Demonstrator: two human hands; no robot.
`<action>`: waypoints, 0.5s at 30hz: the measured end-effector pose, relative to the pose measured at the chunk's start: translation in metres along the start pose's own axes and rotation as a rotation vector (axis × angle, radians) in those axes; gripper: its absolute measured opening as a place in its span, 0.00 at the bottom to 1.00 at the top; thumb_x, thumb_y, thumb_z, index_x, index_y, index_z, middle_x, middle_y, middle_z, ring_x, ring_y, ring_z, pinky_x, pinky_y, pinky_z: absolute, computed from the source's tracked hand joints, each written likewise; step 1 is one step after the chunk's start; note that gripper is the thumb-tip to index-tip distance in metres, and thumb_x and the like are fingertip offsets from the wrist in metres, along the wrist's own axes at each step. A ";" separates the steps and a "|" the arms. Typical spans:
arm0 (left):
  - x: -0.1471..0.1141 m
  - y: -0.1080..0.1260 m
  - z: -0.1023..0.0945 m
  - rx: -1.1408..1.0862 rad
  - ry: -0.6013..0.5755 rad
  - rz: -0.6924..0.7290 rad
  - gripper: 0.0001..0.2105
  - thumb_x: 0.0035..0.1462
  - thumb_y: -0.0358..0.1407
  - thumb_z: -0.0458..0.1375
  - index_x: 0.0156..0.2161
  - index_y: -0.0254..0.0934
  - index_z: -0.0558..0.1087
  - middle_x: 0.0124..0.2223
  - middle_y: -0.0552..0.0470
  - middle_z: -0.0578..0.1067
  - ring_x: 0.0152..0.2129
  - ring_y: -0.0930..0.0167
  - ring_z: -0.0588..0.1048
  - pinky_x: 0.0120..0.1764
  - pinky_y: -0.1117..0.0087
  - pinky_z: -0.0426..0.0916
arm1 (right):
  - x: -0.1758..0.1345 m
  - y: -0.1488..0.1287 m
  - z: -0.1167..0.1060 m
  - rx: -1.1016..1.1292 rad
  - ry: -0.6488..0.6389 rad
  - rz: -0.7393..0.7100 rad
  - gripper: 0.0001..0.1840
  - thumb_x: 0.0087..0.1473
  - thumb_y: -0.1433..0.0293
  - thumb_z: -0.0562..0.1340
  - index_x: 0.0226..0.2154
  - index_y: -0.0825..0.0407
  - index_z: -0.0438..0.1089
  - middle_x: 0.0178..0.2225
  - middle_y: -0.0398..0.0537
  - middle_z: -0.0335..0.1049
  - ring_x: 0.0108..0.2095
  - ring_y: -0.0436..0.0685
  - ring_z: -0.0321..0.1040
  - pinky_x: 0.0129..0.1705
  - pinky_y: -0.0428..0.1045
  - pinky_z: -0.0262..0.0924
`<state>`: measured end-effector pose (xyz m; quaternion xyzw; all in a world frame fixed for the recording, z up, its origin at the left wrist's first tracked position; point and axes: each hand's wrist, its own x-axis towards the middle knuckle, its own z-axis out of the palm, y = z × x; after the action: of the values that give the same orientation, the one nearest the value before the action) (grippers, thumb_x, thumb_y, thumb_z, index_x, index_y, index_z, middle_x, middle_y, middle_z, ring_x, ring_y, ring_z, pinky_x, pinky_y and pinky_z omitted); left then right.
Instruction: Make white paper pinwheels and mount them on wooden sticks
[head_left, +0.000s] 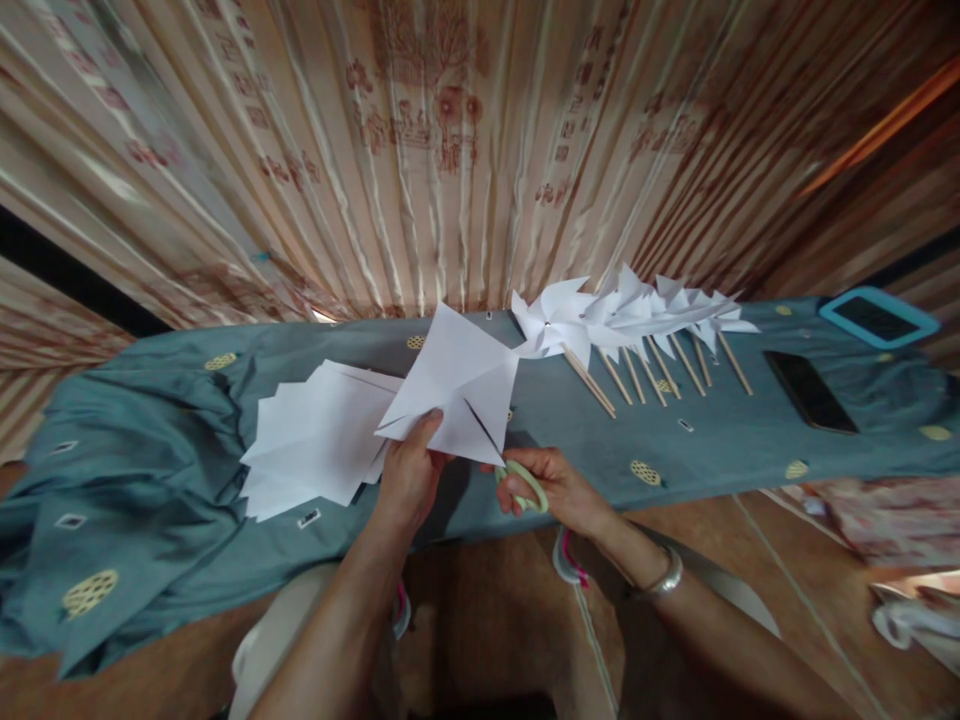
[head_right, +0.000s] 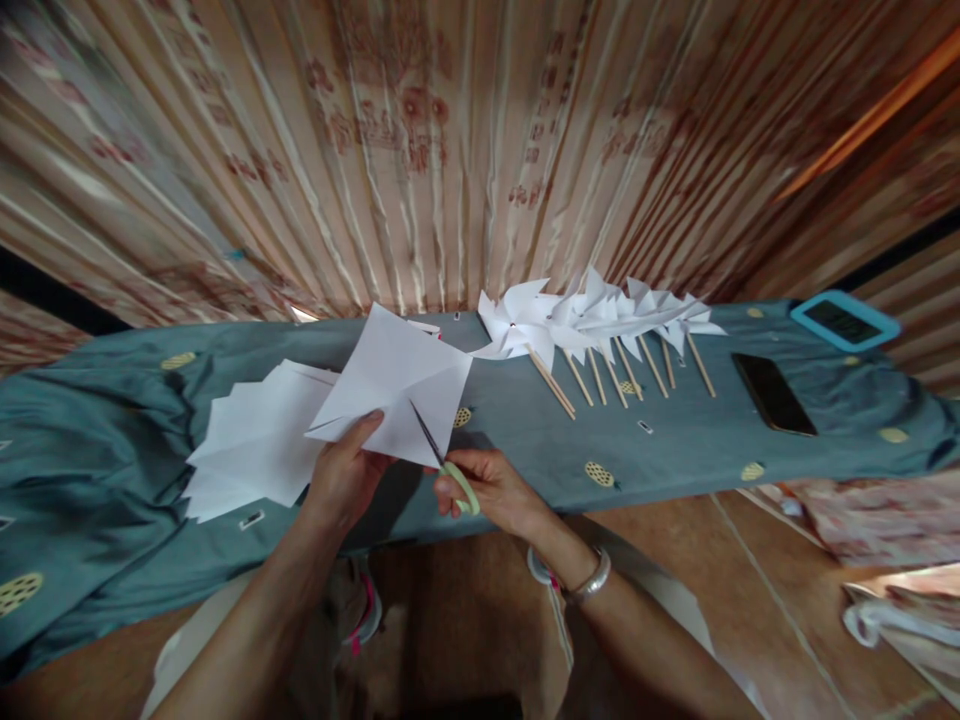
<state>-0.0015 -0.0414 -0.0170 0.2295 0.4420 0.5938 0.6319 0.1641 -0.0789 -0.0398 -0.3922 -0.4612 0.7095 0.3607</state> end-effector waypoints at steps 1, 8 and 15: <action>0.000 0.000 0.000 -0.001 0.003 -0.002 0.25 0.40 0.37 0.67 0.46 0.36 0.73 0.35 0.50 0.79 0.28 0.68 0.76 0.28 0.71 0.70 | 0.000 0.000 0.000 -0.001 0.003 0.000 0.27 0.41 0.48 0.69 0.30 0.55 0.71 0.19 0.39 0.69 0.18 0.44 0.59 0.22 0.42 0.54; -0.001 0.001 0.000 -0.033 0.007 -0.002 0.23 0.39 0.35 0.67 0.45 0.36 0.73 0.33 0.52 0.79 0.27 0.70 0.75 0.29 0.72 0.70 | 0.001 0.002 0.000 -0.009 0.006 -0.007 0.25 0.42 0.48 0.69 0.27 0.55 0.70 0.19 0.39 0.68 0.18 0.43 0.58 0.21 0.42 0.53; 0.000 0.000 0.001 -0.059 -0.001 -0.015 0.20 0.40 0.34 0.67 0.42 0.36 0.74 0.33 0.52 0.78 0.26 0.70 0.75 0.27 0.73 0.70 | 0.000 0.003 0.001 -0.021 0.011 -0.026 0.24 0.44 0.50 0.68 0.27 0.55 0.70 0.19 0.39 0.68 0.18 0.44 0.58 0.22 0.43 0.53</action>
<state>-0.0007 -0.0411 -0.0168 0.2078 0.4258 0.6016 0.6431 0.1625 -0.0799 -0.0425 -0.3938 -0.4716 0.6977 0.3683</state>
